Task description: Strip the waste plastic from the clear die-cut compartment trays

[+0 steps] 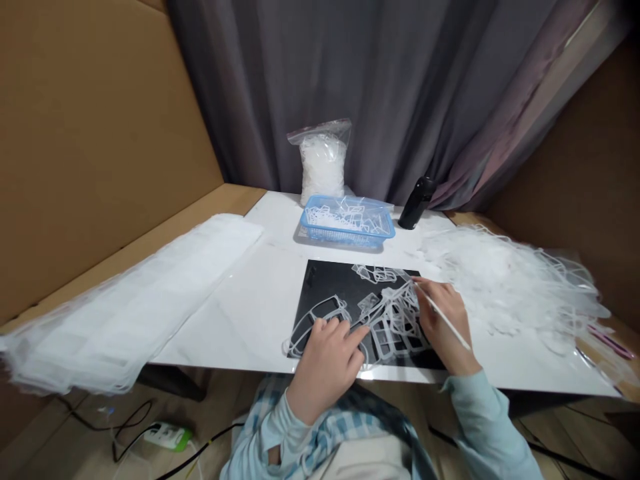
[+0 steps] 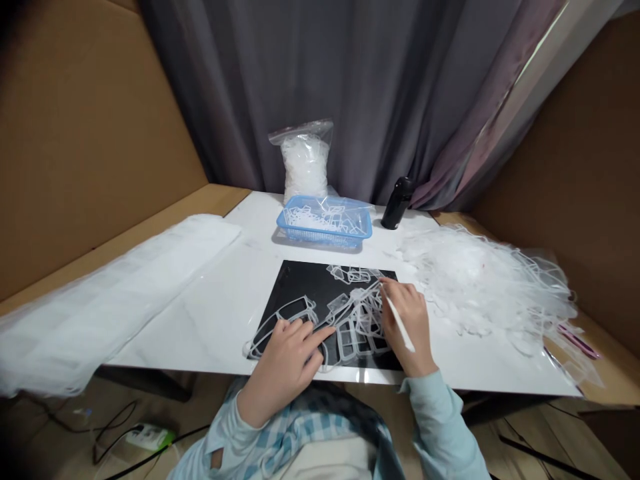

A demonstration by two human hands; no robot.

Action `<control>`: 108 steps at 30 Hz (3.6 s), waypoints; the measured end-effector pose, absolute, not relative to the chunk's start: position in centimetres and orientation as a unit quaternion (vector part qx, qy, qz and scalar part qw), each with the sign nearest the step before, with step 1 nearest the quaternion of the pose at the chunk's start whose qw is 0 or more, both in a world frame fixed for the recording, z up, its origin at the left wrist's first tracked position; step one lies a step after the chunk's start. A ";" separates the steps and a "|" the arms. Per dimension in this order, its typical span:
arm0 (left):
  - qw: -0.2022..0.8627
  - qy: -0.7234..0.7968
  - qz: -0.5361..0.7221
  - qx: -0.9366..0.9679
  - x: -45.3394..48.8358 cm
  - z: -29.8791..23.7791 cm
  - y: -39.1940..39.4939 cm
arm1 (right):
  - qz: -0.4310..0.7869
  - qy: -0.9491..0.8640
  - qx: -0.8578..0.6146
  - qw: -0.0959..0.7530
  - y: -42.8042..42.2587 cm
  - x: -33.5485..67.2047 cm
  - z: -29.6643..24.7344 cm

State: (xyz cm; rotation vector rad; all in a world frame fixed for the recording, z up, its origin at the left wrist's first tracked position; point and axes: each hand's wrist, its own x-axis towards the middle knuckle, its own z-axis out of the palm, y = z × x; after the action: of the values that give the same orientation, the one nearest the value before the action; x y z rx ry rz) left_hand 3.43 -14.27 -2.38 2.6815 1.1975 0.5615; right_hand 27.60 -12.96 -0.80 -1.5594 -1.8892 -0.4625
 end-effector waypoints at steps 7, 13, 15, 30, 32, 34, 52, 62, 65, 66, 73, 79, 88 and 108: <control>0.074 0.403 0.199 0.890 3.4 -2.5 -14.5 | -0.188 -0.652 -0.617 0.398 -13.0 28.2 -0.1; 0.081 0.408 0.197 0.888 3.5 -2.4 -14.5 | -0.245 -0.554 -0.622 0.497 -13.9 28.4 0.4; 0.096 0.409 0.203 0.885 3.4 -2.3 -14.5 | -0.197 -0.561 -0.617 0.516 -14.3 28.4 0.7; 0.422 0.363 0.471 0.684 3.4 -0.5 -14.9 | 0.479 -0.504 -0.469 0.545 -19.5 22.0 0.1; 0.485 0.353 0.490 0.633 4.0 -0.5 -14.9 | 0.487 -0.494 -0.460 0.554 -19.7 21.8 0.0; 0.531 0.342 0.502 0.591 4.5 -0.7 -14.9 | 0.495 -0.477 -0.452 0.569 -19.8 21.7 -0.1; 0.476 0.370 0.494 0.626 2.9 -1.1 -15.3 | 0.405 -0.317 -0.421 0.747 -19.7 23.8 -1.0; 0.241 0.446 0.480 0.716 0.3 -1.9 -12.6 | 0.343 -0.443 -0.542 0.626 -18.9 26.0 -0.8; 0.110 0.446 0.444 0.769 0.8 -1.6 -13.1 | 0.259 -0.544 -0.590 0.538 -18.8 26.0 -1.1; 0.081 0.433 0.432 0.787 1.0 -1.5 -13.6 | 0.241 -0.575 -0.587 0.517 -18.9 26.0 -1.1; 0.055 0.228 0.333 0.913 2.4 -2.2 -17.3 | 0.294 -0.728 -0.512 0.348 -20.8 25.8 -1.1; 0.004 0.207 0.312 0.927 2.5 -4.0 -17.1 | 0.283 -0.738 -0.506 0.346 -21.2 25.5 -2.0; -0.043 0.233 0.328 0.914 2.8 -4.9 -17.1 | 0.232 -0.772 -0.474 0.354 -21.1 25.6 -2.6; -0.034 0.266 0.355 0.895 3.9 -5.3 -17.1 | -0.121 -0.824 -0.462 0.305 -20.2 24.4 -3.8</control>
State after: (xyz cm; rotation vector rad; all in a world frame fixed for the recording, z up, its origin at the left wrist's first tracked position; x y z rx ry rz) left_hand 3.86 -17.12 -5.34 2.8763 0.8558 1.1410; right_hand 24.37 -20.15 -3.83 -1.2234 -2.1827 -0.3194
